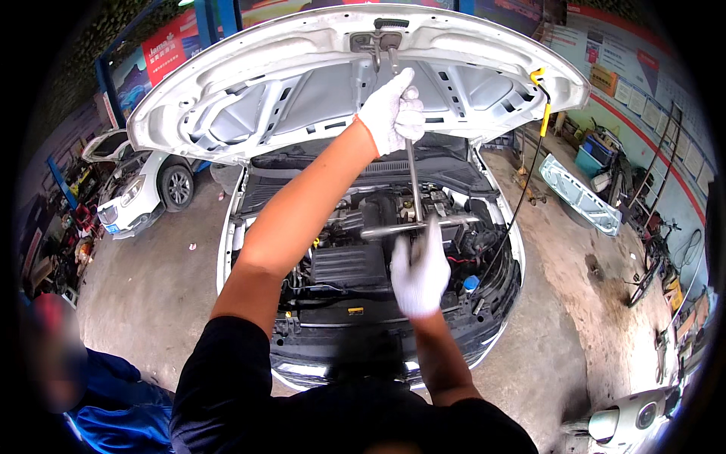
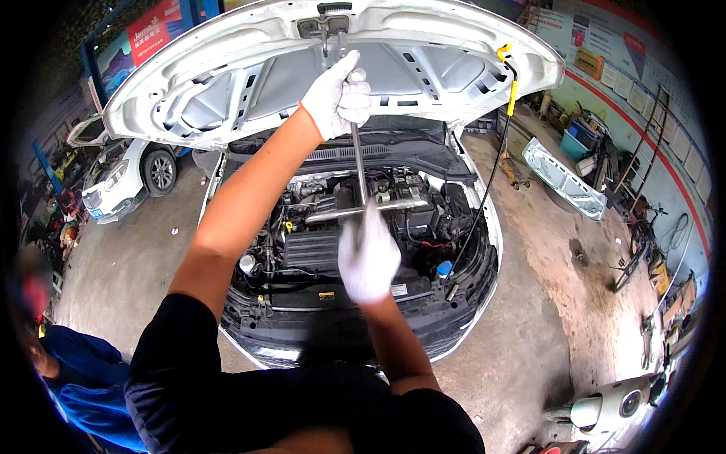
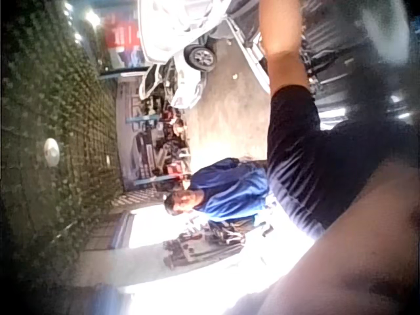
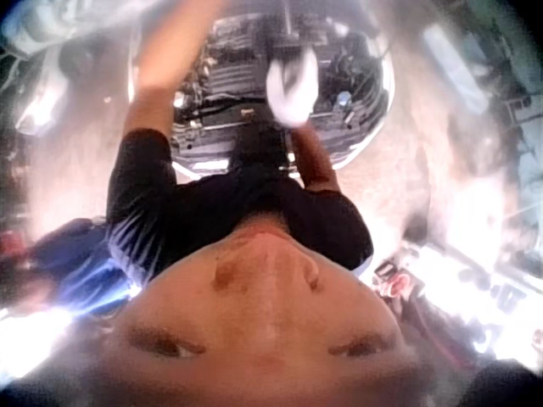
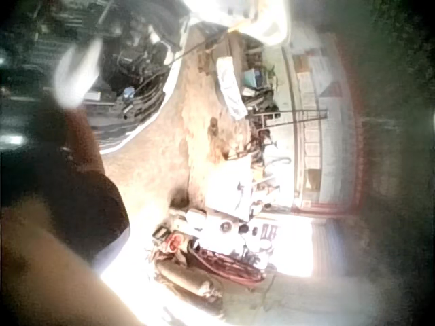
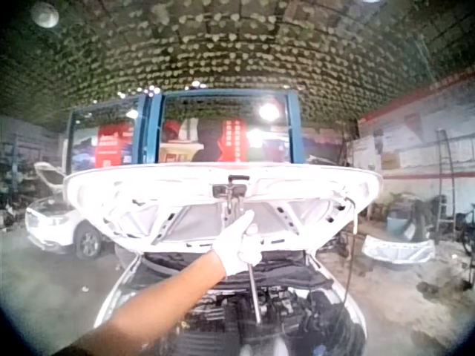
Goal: The person installs a rubber seal onto a detached car hood and then uses a wrench to tighten bolts on the hood latch mechanism.
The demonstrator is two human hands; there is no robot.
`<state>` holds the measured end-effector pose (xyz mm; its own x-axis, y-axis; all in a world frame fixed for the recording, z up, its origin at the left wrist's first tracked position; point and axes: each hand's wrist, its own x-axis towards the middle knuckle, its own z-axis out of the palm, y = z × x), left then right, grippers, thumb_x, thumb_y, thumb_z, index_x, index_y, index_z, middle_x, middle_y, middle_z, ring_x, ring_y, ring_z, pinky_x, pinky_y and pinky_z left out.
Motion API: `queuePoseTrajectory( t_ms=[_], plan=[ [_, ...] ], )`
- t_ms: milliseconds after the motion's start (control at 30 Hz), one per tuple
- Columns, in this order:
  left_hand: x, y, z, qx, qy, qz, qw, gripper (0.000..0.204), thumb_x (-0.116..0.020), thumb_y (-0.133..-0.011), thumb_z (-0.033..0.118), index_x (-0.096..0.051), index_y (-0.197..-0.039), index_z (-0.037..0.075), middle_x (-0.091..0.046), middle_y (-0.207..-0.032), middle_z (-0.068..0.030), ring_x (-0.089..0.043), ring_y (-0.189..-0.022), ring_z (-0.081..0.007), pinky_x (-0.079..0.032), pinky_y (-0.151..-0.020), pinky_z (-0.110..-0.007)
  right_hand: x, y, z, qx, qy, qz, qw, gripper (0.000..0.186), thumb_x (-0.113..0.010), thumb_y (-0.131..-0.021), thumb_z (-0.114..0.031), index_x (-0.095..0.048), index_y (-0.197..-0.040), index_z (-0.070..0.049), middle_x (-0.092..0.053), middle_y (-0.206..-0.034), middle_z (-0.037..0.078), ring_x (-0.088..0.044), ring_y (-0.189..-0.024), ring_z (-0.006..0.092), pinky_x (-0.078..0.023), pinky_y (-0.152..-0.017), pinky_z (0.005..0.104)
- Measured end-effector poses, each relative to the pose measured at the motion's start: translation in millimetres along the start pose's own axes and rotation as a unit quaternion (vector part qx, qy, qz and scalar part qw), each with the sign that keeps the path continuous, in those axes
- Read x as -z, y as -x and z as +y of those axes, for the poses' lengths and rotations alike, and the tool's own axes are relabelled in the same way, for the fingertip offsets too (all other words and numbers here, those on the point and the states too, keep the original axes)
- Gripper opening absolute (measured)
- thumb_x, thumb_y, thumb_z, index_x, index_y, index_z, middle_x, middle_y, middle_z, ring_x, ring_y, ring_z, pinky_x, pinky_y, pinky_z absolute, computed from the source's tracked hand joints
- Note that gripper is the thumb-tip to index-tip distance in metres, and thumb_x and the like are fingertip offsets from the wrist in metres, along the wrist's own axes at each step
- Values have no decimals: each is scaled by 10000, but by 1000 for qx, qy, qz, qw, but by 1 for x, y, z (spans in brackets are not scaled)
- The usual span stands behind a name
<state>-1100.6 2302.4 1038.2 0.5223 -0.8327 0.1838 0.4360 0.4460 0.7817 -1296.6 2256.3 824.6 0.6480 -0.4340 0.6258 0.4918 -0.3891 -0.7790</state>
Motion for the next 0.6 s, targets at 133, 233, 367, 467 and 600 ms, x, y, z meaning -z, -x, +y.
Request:
queuePoseTrajectory(
  t_ms=[133, 233, 367, 467, 600],
  plan=[
    [3, -2, 6, -20, -5, 54, 998, 468, -582, -1004, 502, -450, -685, 186, -321, -552, 70, -269, -404, -65, -204, -377, -222, 25, 48, -25, 419, -15, 39, 907, 293, -708, -710, 75, -469, -706, -95, -519, -607, 45, -485, -482, 196, -392, -481, 294],
    [12, -11, 17, -22, 4, -14, 1000, 481, -572, -1003, 522, -469, -684, 177, -319, -553, 76, -272, -404, -54, -205, -376, -212, 26, 51, -6, 70, -132, -112, 982, 119, -648, -875, -138, -586, -880, -37, -553, -667, 45, -505, -519, 159, -399, -475, 305],
    [18, -20, 22, -15, 42, -95, 994, 459, -578, -997, 529, -533, -739, 152, -320, -559, 80, -271, -406, -43, -206, -373, -211, 24, 14, 43, -383, -762, -253, 456, 825, -406, -945, -751, -604, -1199, 9, -408, -696, -21, -371, -536, 96, -286, -456, 260],
    [20, -19, 23, -26, 73, -111, 991, 413, -585, -1002, 501, -591, -851, 116, -333, -590, 79, -273, -426, -40, -232, -381, -203, 15, -5, 38, -358, -734, -315, 483, 1029, -353, -846, -890, -542, -1297, 15, -405, -719, -22, -363, -536, 90, -292, -453, 253],
    [16, -34, 15, -107, 195, -155, 962, 389, -572, -1023, 443, -584, -849, 95, -334, -602, 66, -264, -459, -58, -272, -411, -188, 6, -43, 9, -361, -732, -330, 474, 1033, -387, -796, -924, -583, -1244, -14, -430, -746, -15, -374, -553, 103, -303, -477, 262]
  ],
)
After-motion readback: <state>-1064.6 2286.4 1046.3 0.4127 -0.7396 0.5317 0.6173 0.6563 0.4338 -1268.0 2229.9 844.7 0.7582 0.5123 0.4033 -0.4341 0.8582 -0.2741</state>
